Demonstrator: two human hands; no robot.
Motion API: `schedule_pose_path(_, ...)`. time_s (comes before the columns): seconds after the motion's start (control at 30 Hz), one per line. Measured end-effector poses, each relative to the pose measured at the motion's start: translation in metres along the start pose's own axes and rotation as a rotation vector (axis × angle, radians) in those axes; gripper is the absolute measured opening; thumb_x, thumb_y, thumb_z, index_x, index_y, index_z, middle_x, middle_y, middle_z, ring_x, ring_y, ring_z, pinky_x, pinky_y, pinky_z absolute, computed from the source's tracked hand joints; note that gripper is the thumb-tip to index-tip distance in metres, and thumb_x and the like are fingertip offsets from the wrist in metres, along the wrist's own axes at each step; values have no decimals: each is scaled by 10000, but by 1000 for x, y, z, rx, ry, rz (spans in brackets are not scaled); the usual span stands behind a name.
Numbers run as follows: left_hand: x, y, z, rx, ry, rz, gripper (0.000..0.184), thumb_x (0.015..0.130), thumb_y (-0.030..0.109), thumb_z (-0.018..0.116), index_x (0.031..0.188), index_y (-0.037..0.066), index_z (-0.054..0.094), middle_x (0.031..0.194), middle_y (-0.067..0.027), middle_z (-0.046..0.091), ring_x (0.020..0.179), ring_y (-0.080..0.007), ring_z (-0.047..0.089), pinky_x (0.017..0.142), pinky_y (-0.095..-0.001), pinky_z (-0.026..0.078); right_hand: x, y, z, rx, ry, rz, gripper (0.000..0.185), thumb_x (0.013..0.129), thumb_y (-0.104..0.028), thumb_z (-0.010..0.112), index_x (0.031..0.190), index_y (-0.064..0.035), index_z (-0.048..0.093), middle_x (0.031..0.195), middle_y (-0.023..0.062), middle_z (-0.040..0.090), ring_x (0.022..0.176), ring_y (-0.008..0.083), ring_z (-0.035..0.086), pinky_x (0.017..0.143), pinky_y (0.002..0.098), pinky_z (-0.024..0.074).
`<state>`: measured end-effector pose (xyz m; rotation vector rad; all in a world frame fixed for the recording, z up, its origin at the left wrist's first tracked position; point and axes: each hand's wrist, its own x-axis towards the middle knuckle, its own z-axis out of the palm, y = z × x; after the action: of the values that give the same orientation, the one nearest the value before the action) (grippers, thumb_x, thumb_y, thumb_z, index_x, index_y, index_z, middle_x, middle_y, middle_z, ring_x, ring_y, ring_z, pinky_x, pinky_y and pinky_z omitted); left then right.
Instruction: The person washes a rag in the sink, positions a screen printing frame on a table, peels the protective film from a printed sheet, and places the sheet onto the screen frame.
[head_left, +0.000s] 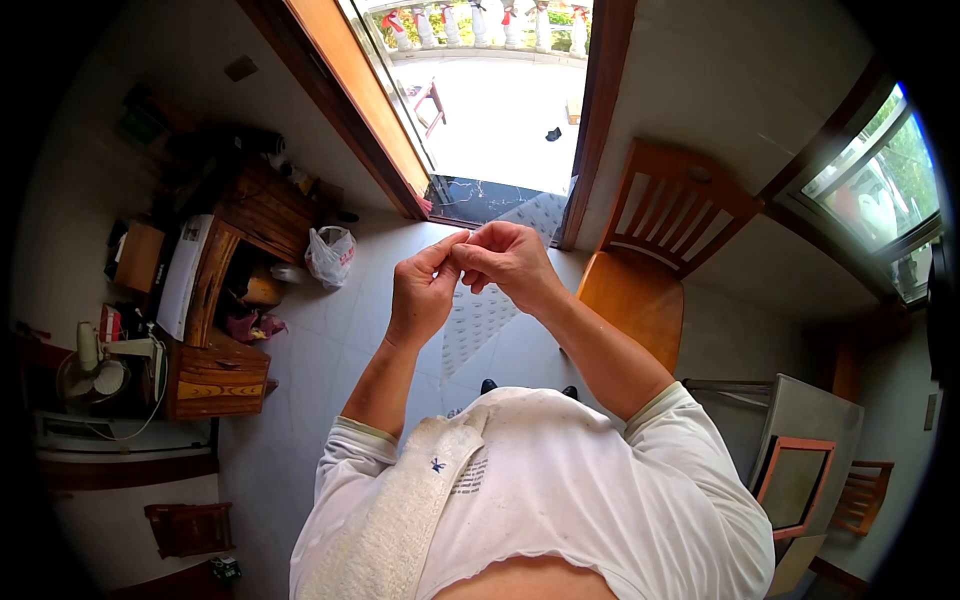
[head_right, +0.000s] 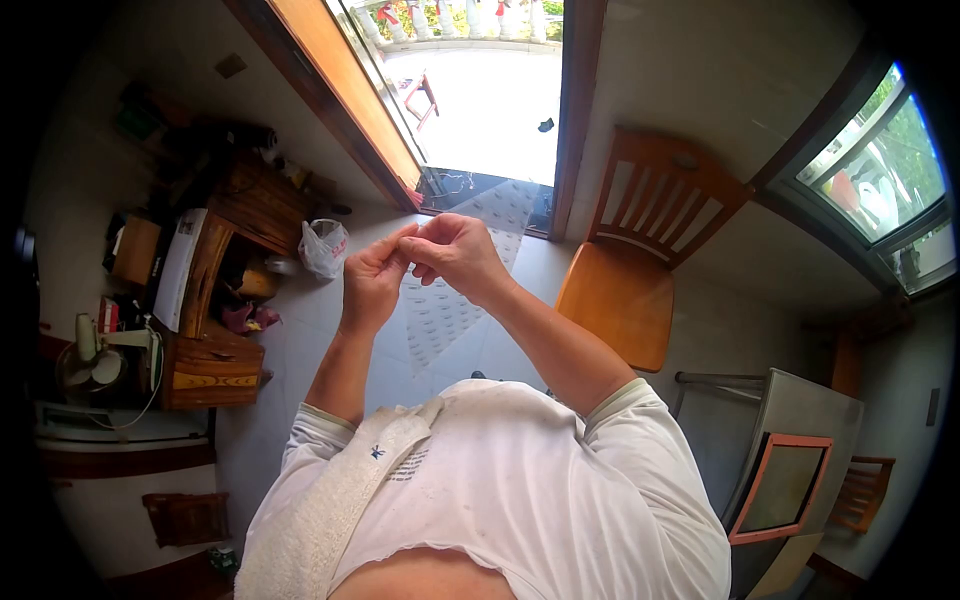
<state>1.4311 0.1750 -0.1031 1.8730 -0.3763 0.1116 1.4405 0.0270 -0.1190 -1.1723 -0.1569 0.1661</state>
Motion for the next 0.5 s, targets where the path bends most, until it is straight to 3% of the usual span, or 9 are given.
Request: schedule_pose_path(0.5, -4, 4, 2, 5, -6, 30, 258, 877, 4, 532, 1119, 8, 622, 883, -86, 682, 749, -107, 607, 685, -228, 498, -6, -4, -1, -25, 8, -11, 224, 810, -177, 707, 828, 28, 619, 676, 85, 621, 560, 121, 610, 465, 232, 515)
